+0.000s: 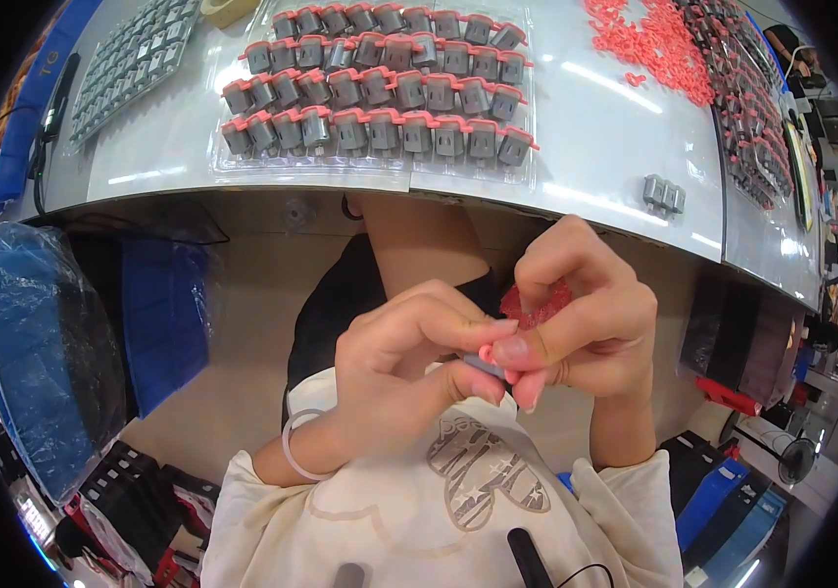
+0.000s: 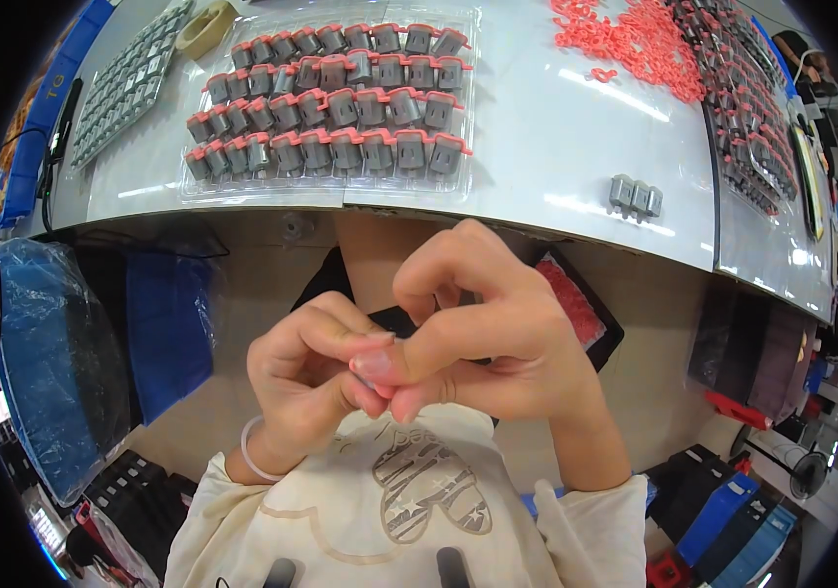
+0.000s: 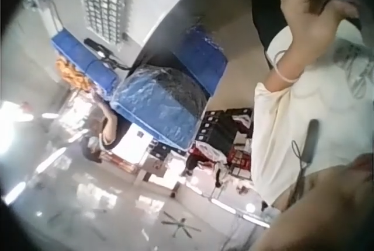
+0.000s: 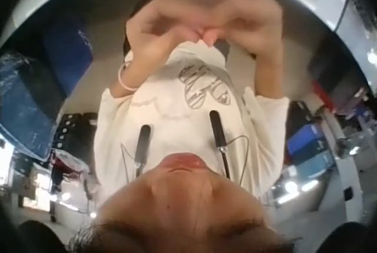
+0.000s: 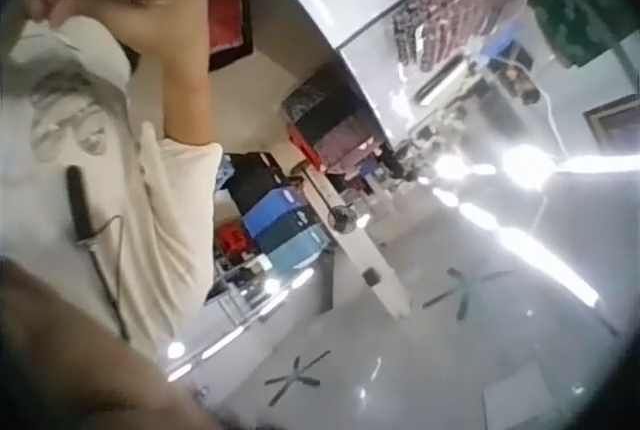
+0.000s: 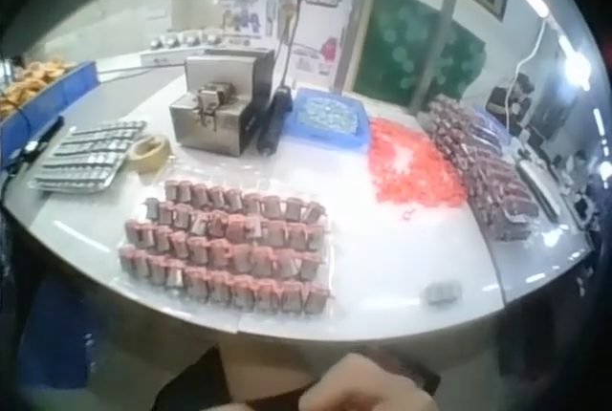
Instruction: Assembling small pink plastic components onto grey plastic bases and organizing them in a tray.
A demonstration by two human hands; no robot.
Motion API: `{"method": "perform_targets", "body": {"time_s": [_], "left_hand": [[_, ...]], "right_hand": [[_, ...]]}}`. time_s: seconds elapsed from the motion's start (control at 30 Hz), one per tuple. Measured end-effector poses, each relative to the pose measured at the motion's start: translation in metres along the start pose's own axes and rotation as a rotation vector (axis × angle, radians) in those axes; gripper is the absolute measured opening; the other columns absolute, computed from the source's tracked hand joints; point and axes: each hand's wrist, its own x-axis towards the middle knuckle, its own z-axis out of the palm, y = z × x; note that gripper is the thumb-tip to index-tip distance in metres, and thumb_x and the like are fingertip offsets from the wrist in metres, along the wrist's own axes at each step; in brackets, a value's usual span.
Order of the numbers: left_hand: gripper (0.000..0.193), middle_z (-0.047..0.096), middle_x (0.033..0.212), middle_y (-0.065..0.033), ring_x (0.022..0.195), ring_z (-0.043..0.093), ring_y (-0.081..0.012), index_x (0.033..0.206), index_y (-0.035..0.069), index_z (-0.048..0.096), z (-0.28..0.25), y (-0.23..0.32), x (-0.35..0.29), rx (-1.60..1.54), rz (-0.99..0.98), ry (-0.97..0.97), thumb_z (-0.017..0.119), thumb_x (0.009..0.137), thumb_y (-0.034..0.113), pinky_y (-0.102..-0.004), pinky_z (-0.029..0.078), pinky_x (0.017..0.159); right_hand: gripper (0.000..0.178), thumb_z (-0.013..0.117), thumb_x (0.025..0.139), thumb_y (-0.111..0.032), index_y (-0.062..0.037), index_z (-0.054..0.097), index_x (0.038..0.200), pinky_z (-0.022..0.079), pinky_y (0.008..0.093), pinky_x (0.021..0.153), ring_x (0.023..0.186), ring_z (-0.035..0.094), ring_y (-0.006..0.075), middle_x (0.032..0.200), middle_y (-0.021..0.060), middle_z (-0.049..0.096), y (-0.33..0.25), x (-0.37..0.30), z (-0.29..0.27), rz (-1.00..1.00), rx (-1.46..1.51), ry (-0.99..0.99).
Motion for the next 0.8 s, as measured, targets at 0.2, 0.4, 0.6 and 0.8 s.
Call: {"method": "perform_targets", "body": {"time_s": [0.2, 0.4, 0.6, 0.8], "left_hand": [[0.028, 0.061, 0.088, -0.0134, 0.075, 0.061, -0.0159, 0.096, -0.005, 0.062, 0.0, -0.003, -0.002, 0.159, 0.051, 0.085, 0.076, 0.075, 0.008, -0.0257, 0.05, 0.064], [0.025, 0.061, 0.092, -0.0152, 0.08, 0.061, -0.0164, 0.094, -0.004, 0.062, -0.011, 0.001, -0.003, 0.406, 0.089, 0.002, 0.075, 0.075, 0.006, -0.0256, 0.05, 0.067], [0.035, 0.058, 0.111, -0.0114, 0.094, 0.061, -0.0175, 0.108, -0.004, 0.056, -0.02, -0.004, -0.001, 0.075, -0.036, 0.136, 0.071, 0.077, -0.003, -0.0275, 0.053, 0.077], [0.045, 0.057, 0.11, -0.0115, 0.1, 0.06, -0.0176, 0.115, -0.002, 0.05, -0.04, -0.001, -0.002, 0.03, 0.026, 0.136, 0.072, 0.076, -0.003, -0.0309, 0.049, 0.087]], "right_hand": [[0.028, 0.081, 0.057, -0.026, -0.0126, 0.074, 0.08, 0.037, 0.0291, 0.062, 0.074, 0.047, 0.0187, 0.08, 0.0049, 0.054, 0.003, -0.001, 0.005, 0.018, -0.069, -0.019], [0.027, 0.082, 0.057, -0.026, -0.0123, 0.074, 0.08, 0.039, 0.0294, 0.064, 0.076, 0.049, 0.0198, 0.082, 0.0052, 0.055, 0.005, 0.005, 0.004, 0.007, -0.18, -0.075], [0.034, 0.082, 0.059, -0.022, -0.0086, 0.072, 0.089, 0.039, 0.025, 0.059, 0.074, 0.05, 0.0152, 0.086, 0.0046, 0.053, 0.016, 0.013, 0.018, 0.108, -0.063, 0.036], [0.043, 0.082, 0.059, -0.028, -0.0064, 0.071, 0.094, 0.042, 0.0268, 0.064, 0.078, 0.052, 0.0163, 0.086, 0.0057, 0.054, 0.017, 0.022, 0.024, 0.135, -0.042, 0.082]]}}
